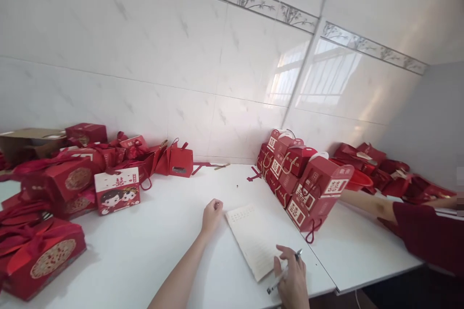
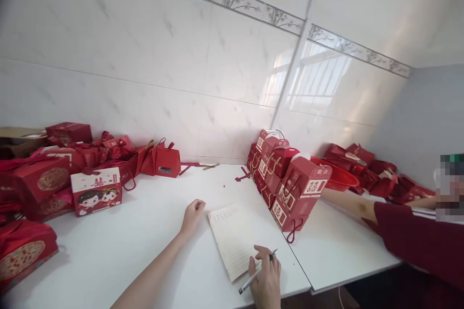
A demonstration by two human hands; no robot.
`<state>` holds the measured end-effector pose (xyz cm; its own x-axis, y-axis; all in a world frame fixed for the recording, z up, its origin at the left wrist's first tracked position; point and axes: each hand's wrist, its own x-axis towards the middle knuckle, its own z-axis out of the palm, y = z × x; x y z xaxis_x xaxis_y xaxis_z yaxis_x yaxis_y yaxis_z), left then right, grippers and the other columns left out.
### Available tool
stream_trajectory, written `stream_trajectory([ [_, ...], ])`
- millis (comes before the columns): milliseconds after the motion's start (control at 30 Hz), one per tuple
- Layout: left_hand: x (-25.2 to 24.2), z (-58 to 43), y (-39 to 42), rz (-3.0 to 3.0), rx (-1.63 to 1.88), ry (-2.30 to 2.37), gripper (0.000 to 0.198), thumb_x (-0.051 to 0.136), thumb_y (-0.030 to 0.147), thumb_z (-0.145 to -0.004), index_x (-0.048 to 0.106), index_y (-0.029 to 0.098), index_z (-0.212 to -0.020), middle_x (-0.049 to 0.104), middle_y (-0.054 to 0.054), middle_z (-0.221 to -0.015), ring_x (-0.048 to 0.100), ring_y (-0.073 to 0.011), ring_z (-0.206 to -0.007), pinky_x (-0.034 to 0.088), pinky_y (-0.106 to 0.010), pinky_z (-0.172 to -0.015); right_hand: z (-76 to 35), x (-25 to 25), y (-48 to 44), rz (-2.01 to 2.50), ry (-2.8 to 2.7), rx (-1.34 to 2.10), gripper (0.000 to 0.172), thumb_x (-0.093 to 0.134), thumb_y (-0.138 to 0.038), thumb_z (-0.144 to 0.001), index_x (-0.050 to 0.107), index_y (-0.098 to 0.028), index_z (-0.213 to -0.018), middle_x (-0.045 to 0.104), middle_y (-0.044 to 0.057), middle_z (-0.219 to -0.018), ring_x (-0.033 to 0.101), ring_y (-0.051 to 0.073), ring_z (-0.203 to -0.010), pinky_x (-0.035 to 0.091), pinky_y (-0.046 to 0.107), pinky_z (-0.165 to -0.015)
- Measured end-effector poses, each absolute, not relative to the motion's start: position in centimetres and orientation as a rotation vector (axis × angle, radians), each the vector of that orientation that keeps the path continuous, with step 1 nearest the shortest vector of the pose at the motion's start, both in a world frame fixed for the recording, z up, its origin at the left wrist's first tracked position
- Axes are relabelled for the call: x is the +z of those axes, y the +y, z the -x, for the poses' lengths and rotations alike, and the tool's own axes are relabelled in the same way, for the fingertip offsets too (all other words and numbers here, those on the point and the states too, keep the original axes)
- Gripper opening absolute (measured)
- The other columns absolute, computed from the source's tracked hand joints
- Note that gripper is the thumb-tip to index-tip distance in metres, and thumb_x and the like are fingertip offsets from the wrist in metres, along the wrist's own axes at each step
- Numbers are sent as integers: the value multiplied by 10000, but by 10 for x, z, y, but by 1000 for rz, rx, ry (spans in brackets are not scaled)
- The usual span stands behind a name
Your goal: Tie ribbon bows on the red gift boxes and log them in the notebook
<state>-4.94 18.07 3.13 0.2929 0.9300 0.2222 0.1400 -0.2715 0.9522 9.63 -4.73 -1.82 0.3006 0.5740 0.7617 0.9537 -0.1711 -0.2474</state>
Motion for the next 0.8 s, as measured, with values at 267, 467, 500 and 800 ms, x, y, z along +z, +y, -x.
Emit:
stream_trajectory([
  [267,35,50,185,-1784,1010,1033,184,456,323,-717,525,187,-614,529,11,-563,509,-154,-578,378,-254,-568,-85,-6,-40,1908,-1189,-719,98,389,-228,-845,471,-191,-885,594,60,-788,555,236,-798,369,364,-743],
  [467,40,53,178,-1912,936,1118,159,476,244,-770,561,174,-656,590,-1,-640,549,-144,-630,415,-251,-609,-85,-4,-41,1878,-1167,-725,99,384,-165,-812,475,-184,-844,608,55,-755,561,232,-833,342,367,-825],
  [500,40,55,175,-1927,916,1146,163,482,243,-796,574,164,-687,597,-5,-665,555,-139,-644,428,-256,-626,-86,-3,-41,1886,-1186,-708,111,384,-160,-807,484,-178,-852,607,58,-751,563,232,-842,338,364,-839],
  [800,46,79,147,-2128,662,1273,213,516,320,-876,595,123,-892,623,-30,-853,592,-137,-776,486,-330,-741,-82,-1,-37,2004,-1214,-590,82,456,-134,-792,487,-175,-728,573,27,-589,539,185,-597,324,308,-764],
])
